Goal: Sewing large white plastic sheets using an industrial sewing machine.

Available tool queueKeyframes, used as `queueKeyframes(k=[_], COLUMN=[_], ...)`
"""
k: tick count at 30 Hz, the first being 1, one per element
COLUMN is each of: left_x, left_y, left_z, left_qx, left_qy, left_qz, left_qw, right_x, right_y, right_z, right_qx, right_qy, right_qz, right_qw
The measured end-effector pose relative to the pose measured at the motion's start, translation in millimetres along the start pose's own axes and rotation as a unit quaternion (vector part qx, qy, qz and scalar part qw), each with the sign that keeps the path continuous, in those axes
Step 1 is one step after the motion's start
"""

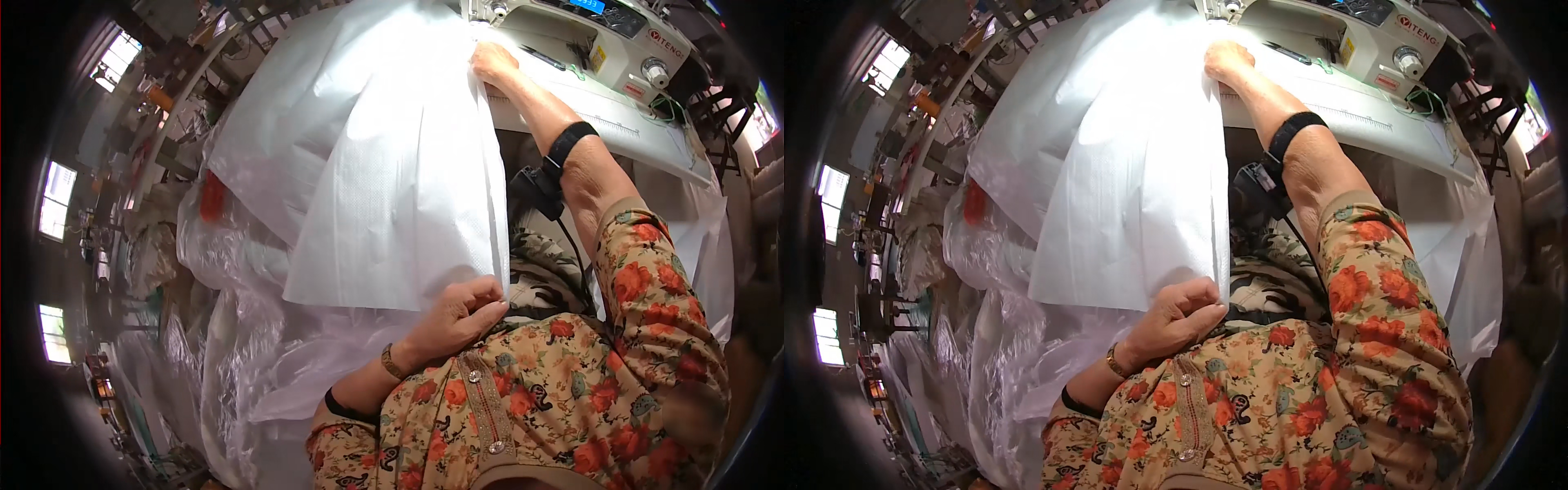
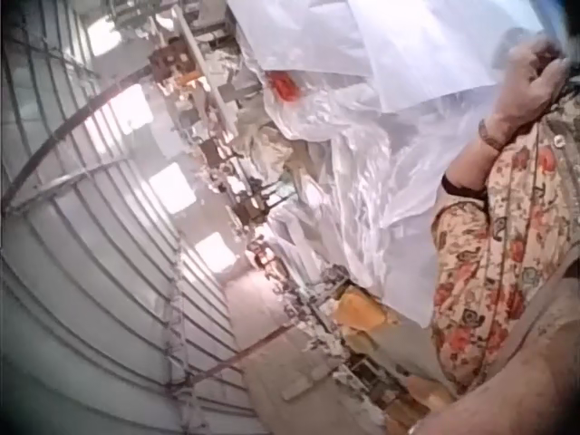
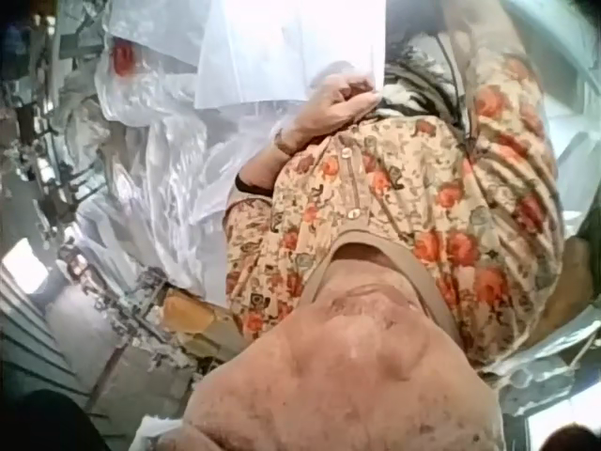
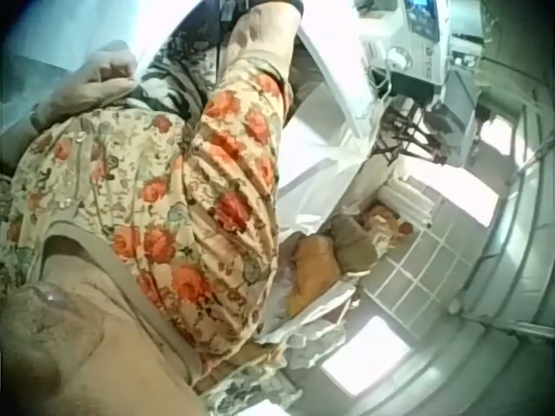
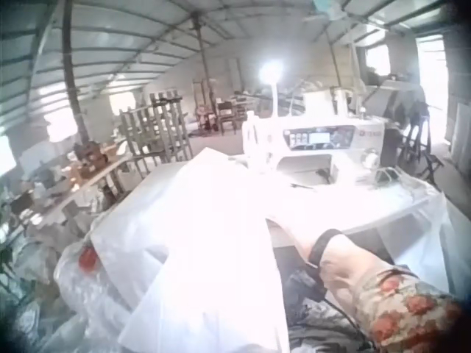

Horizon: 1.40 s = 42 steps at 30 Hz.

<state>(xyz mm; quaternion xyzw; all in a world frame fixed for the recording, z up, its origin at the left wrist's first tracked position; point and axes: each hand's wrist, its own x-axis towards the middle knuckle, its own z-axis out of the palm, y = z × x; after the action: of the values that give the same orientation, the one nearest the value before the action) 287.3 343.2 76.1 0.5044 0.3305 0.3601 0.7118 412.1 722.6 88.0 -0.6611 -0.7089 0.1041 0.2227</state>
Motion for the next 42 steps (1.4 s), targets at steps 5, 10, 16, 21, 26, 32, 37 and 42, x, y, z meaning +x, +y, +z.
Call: queueKeyframes(k=[5, 10, 16, 21, 26, 32, 37, 42], left_x=[7.9, 10.8, 12.1, 13.5, 18.1, 21.8, 22.6, 34.7], left_y=[-0.5, -6.3, -5.9, -5.1, -11.9, -13.6, -9.3, -0.9], left_z=[2.1, -2.5, -3.1, -5.2, -8.0, -14.4, -10.0, -12.6], left_qx=[0.021, 0.027, 0.05, 0.057, 0.081, 0.113, 0.109, 0.215], left_qy=[-0.044, -0.054, -0.056, -0.055, -0.072, -0.107, -0.097, -0.049], left_qz=[0.007, -0.001, 0.008, -0.009, 0.018, 0.049, 0.059, 0.047], left_qw=[0.999, 0.998, 0.997, 0.997, 0.994, 0.987, 0.987, 0.974], right_x=[-3.6, -14.1, -15.3, -31.3, -44.6, -46.1, -39.0, -25.1], right_y=[-5.2, -3.9, 3.8, -18.0, -16.3, -29.2, -26.2, -26.3], right_z=[-11.7, -0.4, -12.4, -10.8, -7.0, -12.9, -19.8, -16.3], right_qx=[-0.08, -0.052, 0.024, -0.047, -0.11, -0.181, -0.177, -0.206], right_qy=[-0.012, 0.03, 0.007, 0.021, 0.032, -0.007, -0.015, 0.02], right_qz=[0.002, 0.022, 0.082, 0.036, -0.025, -0.051, -0.051, -0.091], right_qw=[0.997, 0.998, 0.996, 0.998, 0.993, 0.982, 0.983, 0.974])
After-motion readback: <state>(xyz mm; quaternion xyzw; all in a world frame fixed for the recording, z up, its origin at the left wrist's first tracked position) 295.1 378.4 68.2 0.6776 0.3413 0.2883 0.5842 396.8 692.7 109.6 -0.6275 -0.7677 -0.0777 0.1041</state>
